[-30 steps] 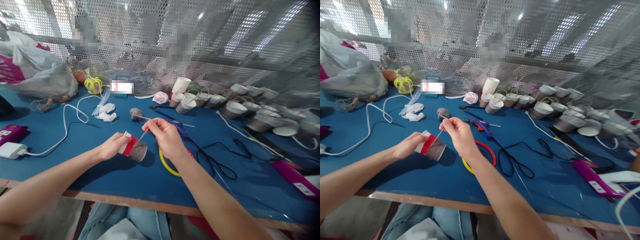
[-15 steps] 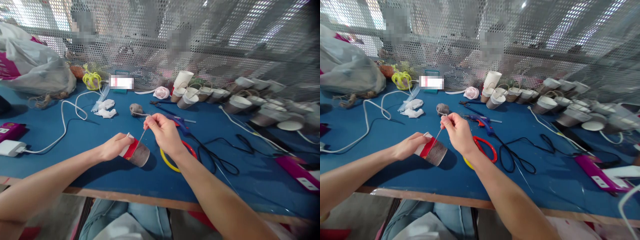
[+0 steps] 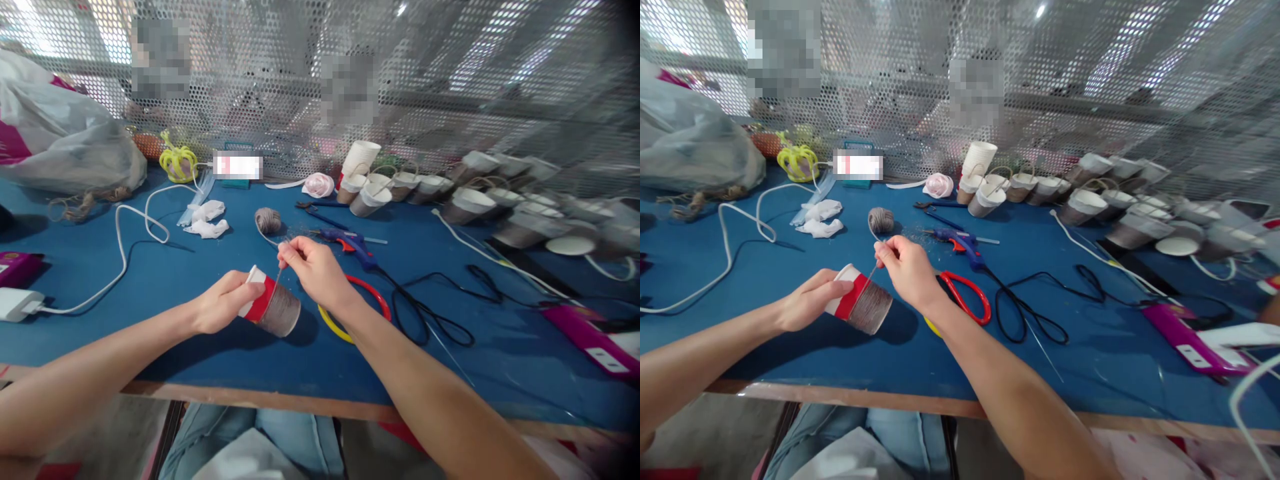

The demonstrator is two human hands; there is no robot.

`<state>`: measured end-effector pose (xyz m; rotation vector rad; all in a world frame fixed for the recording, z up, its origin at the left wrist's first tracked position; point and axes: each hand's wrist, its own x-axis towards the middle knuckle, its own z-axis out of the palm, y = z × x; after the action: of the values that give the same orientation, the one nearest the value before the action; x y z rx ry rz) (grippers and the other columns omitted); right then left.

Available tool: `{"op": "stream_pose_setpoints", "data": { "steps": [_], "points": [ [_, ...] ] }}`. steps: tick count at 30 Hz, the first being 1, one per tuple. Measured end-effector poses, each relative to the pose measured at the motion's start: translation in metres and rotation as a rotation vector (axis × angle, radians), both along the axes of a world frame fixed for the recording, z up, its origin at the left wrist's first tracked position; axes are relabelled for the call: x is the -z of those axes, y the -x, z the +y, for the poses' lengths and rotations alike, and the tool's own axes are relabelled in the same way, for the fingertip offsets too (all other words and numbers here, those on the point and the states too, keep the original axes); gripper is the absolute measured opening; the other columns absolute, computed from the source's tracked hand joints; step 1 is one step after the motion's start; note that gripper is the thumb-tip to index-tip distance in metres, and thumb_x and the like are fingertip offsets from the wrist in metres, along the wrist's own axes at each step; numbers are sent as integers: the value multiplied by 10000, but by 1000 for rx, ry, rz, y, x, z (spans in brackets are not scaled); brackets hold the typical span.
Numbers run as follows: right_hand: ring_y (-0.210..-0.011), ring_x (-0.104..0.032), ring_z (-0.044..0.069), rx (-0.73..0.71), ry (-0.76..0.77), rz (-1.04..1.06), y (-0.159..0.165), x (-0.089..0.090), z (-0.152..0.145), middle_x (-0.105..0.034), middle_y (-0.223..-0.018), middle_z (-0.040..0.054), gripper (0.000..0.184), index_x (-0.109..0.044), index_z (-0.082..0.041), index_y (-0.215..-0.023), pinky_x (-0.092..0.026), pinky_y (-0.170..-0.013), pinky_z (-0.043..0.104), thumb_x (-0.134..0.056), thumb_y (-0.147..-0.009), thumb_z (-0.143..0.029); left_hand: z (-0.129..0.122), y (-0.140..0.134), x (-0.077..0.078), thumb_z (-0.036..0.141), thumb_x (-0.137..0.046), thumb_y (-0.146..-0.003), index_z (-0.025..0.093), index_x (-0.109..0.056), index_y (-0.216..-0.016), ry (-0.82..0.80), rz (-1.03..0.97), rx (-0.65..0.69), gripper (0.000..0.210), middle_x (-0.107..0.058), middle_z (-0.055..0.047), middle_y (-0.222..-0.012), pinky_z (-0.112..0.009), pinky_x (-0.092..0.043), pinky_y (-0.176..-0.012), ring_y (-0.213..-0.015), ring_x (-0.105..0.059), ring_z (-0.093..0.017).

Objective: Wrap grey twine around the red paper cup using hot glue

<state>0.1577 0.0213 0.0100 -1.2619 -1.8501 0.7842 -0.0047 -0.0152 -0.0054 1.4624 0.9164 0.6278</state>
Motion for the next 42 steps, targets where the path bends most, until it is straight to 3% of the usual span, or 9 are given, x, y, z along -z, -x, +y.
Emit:
{"op": "stream_pose_setpoints", "data": {
  "steps": [7, 17, 30, 34, 42],
  "points": [
    [-564, -537, 116, -20, 27, -59, 2, 0, -2, -592, -587, 12, 234, -508, -172, -615, -398, -587, 242, -439, -792, -309, -1, 2, 1, 377, -337, -775, 141, -369, -539, -151, 57, 10, 336, -319, 43, -511, -197, -227, -449, -488, -255, -64],
    [-556, -528, 112, -17, 32, -106, 1, -2, -4, -590, -583, 10, 241, -494, -176, -601, -388, -576, 234, -428, -794, -304, -2, 2, -5, 340, -329, -762, 147, -344, -524, -216, 90, 19, 308, -309, 42, -506, -202, -225, -444, -486, -247, -63],
    [-472, -454, 82, -80, 90, -218, 6, 1, -5, -558, -540, -16, 248, -498, -173, -569, -322, -468, 203, -439, -783, -284, -3, 2, -5, 296, -316, -781, 159, -312, -511, -358, 82, 56, 303, -312, 41, -504, -218, -239, -467, -484, -250, -68],
    [-464, -438, 80, -80, 99, -249, 7, 1, -4, -542, -528, -20, 251, -489, -174, -562, -311, -467, 205, -443, -780, -290, -3, 2, -6, 287, -322, -769, 156, -317, -507, -333, 96, 55, 293, -318, 43, -502, -215, -242, -466, -484, -258, -66],
    [-417, -381, 79, -82, 119, -296, 7, 4, 0, -452, -453, -43, 259, -452, -180, -522, -274, -442, 217, -461, -756, -288, -3, 0, -4, 330, -340, -746, 142, -371, -536, -113, 50, -25, 283, -336, 45, -501, -203, -234, -448, -478, -273, -62]
  ]
}}
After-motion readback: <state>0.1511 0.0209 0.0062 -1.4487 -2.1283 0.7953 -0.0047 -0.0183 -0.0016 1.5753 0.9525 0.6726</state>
